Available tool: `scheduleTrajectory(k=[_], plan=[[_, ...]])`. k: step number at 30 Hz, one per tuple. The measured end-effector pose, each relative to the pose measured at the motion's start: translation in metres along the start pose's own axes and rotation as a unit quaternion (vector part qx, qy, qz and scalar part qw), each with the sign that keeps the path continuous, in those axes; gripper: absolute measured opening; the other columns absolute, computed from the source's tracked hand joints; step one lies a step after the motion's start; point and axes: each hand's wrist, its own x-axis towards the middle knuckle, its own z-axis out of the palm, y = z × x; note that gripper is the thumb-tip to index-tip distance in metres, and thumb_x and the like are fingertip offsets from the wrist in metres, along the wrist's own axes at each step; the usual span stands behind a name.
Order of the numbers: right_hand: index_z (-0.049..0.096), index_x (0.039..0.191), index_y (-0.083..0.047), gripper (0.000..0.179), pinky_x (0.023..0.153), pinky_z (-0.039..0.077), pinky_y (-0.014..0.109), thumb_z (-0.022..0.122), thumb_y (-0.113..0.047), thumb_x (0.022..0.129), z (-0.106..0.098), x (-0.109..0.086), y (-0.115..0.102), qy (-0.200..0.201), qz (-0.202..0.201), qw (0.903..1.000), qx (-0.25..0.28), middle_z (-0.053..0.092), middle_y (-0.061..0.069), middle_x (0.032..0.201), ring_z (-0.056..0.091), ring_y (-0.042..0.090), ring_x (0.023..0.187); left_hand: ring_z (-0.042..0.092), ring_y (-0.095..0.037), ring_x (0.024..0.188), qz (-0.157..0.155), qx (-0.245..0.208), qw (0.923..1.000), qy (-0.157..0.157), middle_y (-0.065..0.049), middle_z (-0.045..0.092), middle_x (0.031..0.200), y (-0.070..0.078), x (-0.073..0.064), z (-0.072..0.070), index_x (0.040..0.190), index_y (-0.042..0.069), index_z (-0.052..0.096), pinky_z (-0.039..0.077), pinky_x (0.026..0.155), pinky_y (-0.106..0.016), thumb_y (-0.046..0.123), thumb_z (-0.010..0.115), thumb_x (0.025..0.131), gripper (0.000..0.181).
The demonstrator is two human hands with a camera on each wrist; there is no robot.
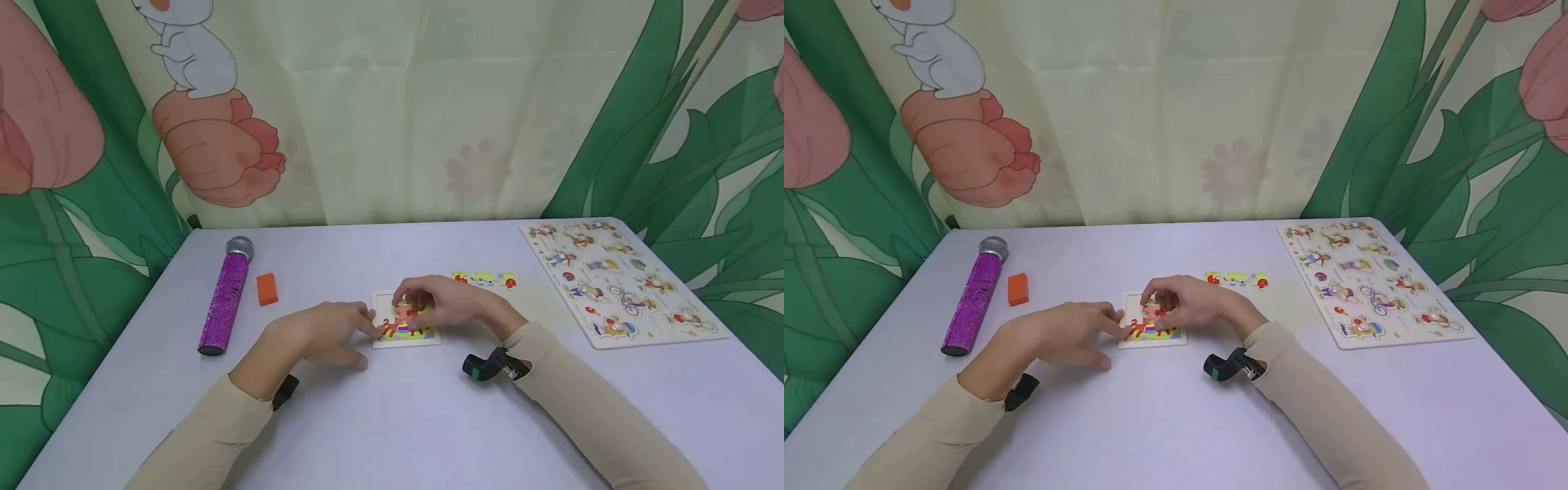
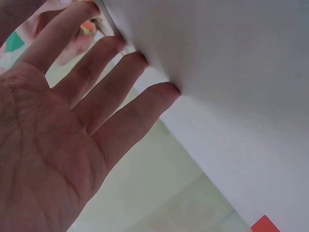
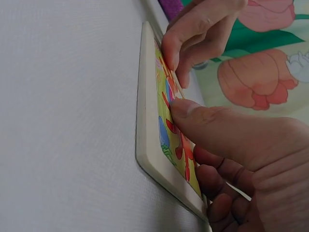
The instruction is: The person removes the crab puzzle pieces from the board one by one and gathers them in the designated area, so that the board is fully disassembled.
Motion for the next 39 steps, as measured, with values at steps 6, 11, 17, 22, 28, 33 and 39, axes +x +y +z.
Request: scheduleTrajectory(k=[6,11,17,22,28,33,39], plan=[[0.070,0.125,-0.019,0.037,0.079,0.046,0.030,0.081,-0.025,0.090,0.003,-0.002,0.000,0.011,0.003,0.9998,-0.019,0.062,0.000,0.098,0.054,0.019,0.091,0.051,-0.024,0.138,0.005,0.006,1.0000,-0.004,-0.001,0.048,0.155,0.001,0.000,0.000,0.142,0.028,0.064,0.043,0.114,-0.046,0.035,0.079,0.091,0.054],[0.070,0.126,-0.016,0.038,0.083,0.048,0.032,0.081,-0.025,0.091,0.004,0.001,-0.001,0.008,0.000,0.9998,-0.019,0.063,0.000,0.101,0.055,0.019,0.093,0.050,-0.026,0.139,-0.003,0.002,1.0000,-0.004,-0.002,0.047,0.157,0.001,-0.002,0.002,0.143,0.027,0.063,0.042,0.114,-0.047,0.036,0.080,0.090,0.056],[0.071,0.128,-0.019,0.036,0.084,0.050,0.031,0.079,-0.025,0.093,0.008,0.005,-0.006,0.005,-0.002,0.9991,-0.043,0.059,-0.003,0.109,0.058,0.014,0.091,0.049,-0.025,0.141,-0.008,0.008,0.9999,-0.002,-0.001,0.048,0.157,-0.006,-0.007,0.005,0.143,0.028,0.063,0.040,0.116,-0.048,0.038,0.080,0.090,0.056],[0.072,0.128,-0.018,0.036,0.084,0.052,0.030,0.079,-0.022,0.093,0.003,0.002,-0.012,0.002,0.006,0.9963,-0.086,0.059,-0.004,0.109,0.059,0.008,0.089,0.047,-0.025,0.143,0.022,0.008,0.9997,0.003,-0.004,0.047,0.158,-0.007,-0.005,0.005,0.144,0.025,0.062,0.038,0.117,-0.048,0.036,0.078,0.092,0.055],[0.074,0.126,-0.015,0.036,0.084,0.053,0.028,0.080,-0.020,0.091,-0.003,0.000,-0.019,0.002,-0.008,0.9909,-0.134,0.065,-0.004,0.107,0.061,0.006,0.087,0.042,-0.026,0.147,0.015,-0.001,0.9999,0.006,-0.002,0.044,0.161,-0.002,-0.003,0.005,0.146,0.026,0.060,0.035,0.119,-0.050,0.038,0.078,0.091,0.059],[0.074,0.125,-0.015,0.035,0.085,0.052,0.027,0.080,-0.020,0.091,-0.005,-0.001,-0.025,-0.009,0.010,0.9880,-0.154,0.066,-0.005,0.108,0.062,0.006,0.087,0.043,-0.026,0.146,0.004,-0.007,1.0000,0.005,0.000,0.043,0.161,-0.001,-0.005,0.006,0.146,0.028,0.060,0.036,0.118,-0.049,0.041,0.079,0.090,0.061],[0.071,0.130,-0.017,0.038,0.085,0.052,0.028,0.078,-0.020,0.093,-0.007,-0.005,-0.021,-0.004,0.027,0.9871,-0.158,0.066,-0.006,0.110,0.061,0.007,0.088,0.044,-0.027,0.145,0.003,-0.008,1.0000,0.002,-0.001,0.042,0.162,0.000,-0.005,0.007,0.148,0.028,0.058,0.037,0.118,-0.050,0.042,0.078,0.090,0.062]])
